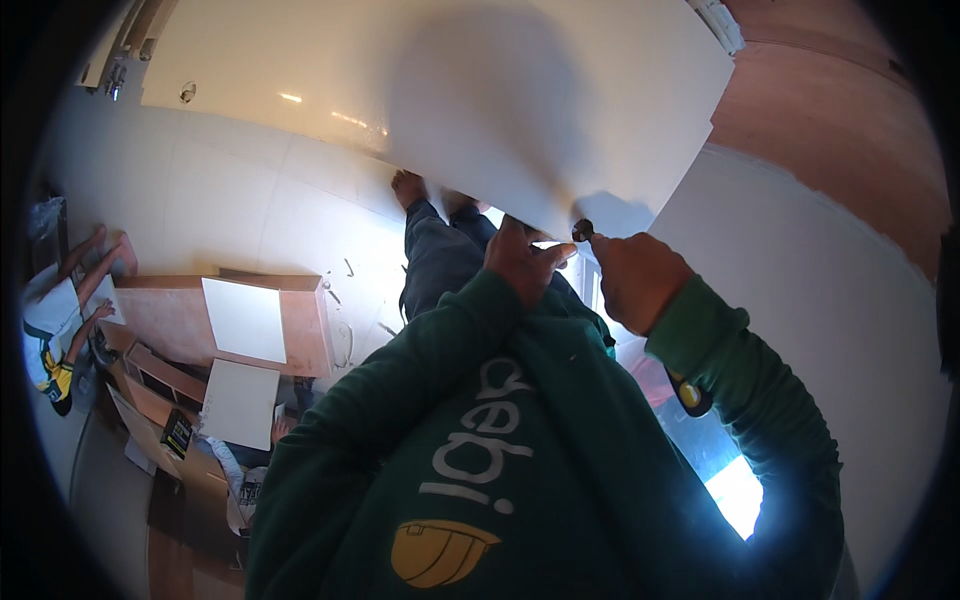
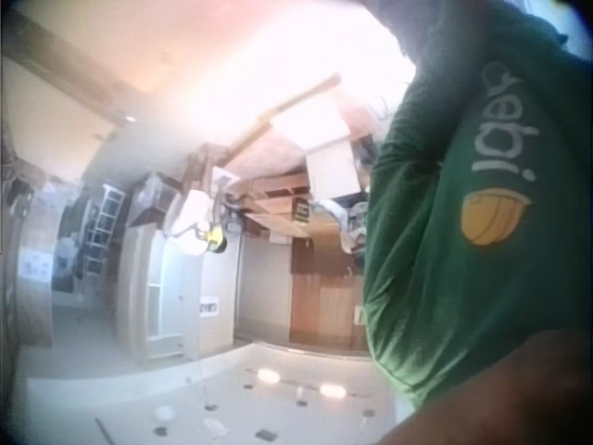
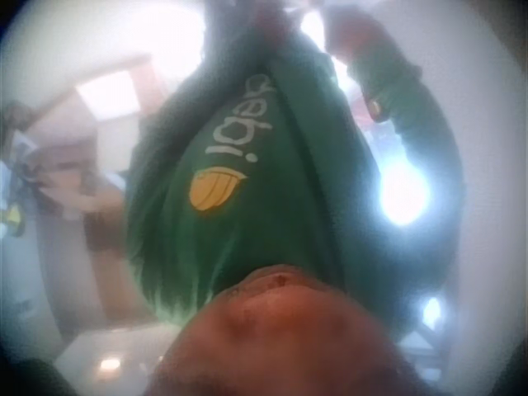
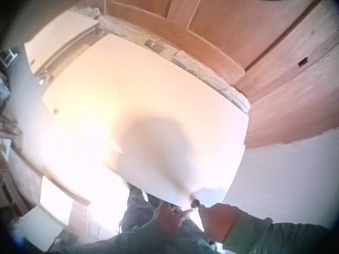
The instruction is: The person installs a white cabinet door onto a wall-mounted cabinet frame. They use a screwdriver to tighten screws into the door's mounting points, securing it in place. The person adjusts the door's position and continues fastening it.
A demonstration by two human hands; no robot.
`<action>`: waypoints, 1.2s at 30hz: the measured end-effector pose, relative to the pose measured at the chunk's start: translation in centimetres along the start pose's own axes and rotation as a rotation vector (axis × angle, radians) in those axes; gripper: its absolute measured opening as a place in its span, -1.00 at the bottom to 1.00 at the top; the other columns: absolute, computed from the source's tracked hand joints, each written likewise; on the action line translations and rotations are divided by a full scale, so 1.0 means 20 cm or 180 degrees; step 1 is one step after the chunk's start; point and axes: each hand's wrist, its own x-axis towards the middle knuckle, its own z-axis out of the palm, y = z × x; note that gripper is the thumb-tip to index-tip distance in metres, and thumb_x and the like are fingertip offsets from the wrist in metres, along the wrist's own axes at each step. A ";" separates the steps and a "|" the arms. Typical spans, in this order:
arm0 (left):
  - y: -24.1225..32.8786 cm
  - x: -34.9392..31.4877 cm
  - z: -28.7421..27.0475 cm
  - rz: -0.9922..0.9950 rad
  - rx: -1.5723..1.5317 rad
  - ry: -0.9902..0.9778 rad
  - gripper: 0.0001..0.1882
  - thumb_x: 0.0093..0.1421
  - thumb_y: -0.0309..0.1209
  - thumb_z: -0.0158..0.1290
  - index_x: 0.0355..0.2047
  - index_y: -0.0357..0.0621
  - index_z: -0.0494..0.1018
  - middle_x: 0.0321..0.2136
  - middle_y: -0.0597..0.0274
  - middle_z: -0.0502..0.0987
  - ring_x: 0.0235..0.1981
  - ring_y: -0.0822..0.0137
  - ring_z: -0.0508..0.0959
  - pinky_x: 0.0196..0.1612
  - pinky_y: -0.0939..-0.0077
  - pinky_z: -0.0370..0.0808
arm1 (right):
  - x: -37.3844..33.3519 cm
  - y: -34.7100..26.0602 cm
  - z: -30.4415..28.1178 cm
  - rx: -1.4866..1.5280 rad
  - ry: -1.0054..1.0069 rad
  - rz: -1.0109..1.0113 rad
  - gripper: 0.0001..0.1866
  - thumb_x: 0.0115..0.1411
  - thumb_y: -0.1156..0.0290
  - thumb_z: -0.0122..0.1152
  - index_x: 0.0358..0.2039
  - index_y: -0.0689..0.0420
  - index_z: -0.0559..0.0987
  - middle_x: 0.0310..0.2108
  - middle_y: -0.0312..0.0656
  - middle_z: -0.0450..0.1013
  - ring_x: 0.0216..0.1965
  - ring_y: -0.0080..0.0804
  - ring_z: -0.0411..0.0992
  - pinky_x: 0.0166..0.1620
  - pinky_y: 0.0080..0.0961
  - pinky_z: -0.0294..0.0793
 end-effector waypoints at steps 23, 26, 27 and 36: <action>0.68 0.34 -0.07 0.3545 0.4769 -0.2223 -0.02 -0.21 -0.15 0.54 0.26 0.00 0.39 0.40 0.04 0.26 0.40 0.00 0.27 0.45 -0.18 0.09 | -0.26 0.04 0.33 0.6720 0.0303 0.0960 -0.57 0.46 0.45 -0.11 0.29 0.27 0.39 -0.45 -0.21 0.53 -0.67 -0.46 0.49 -0.60 -0.54 0.54; 0.69 0.39 -0.05 0.3531 0.4540 -0.2484 -0.03 -0.22 -0.15 0.55 0.25 -0.01 0.40 0.38 0.03 0.29 0.39 -0.01 0.28 0.44 -0.18 0.11 | -0.27 -0.06 0.32 0.7046 0.0593 0.1116 -0.56 0.47 0.42 -0.11 0.30 0.27 0.38 -0.47 -0.22 0.51 -0.67 -0.47 0.49 -0.61 -0.54 0.52; 0.68 0.40 -0.05 0.3545 0.4525 -0.2519 -0.04 -0.21 -0.15 0.55 0.24 -0.01 0.40 0.37 0.03 0.29 0.39 -0.01 0.28 0.44 -0.18 0.12 | -0.27 -0.10 0.27 0.6817 0.0653 0.1505 -0.56 0.49 0.43 -0.12 0.30 0.28 0.39 -0.49 -0.25 0.50 -0.67 -0.51 0.49 -0.62 -0.55 0.51; 0.69 0.41 -0.05 0.3530 0.4444 -0.2719 -0.08 -0.22 -0.19 0.57 0.19 -0.02 0.43 0.35 0.00 0.31 0.36 -0.03 0.31 0.41 -0.18 0.15 | -0.25 -0.33 0.16 0.6408 0.1078 0.2454 -0.57 0.46 0.49 -0.16 0.26 0.20 0.46 -0.54 -0.27 0.49 -0.68 -0.59 0.47 -0.62 -0.61 0.44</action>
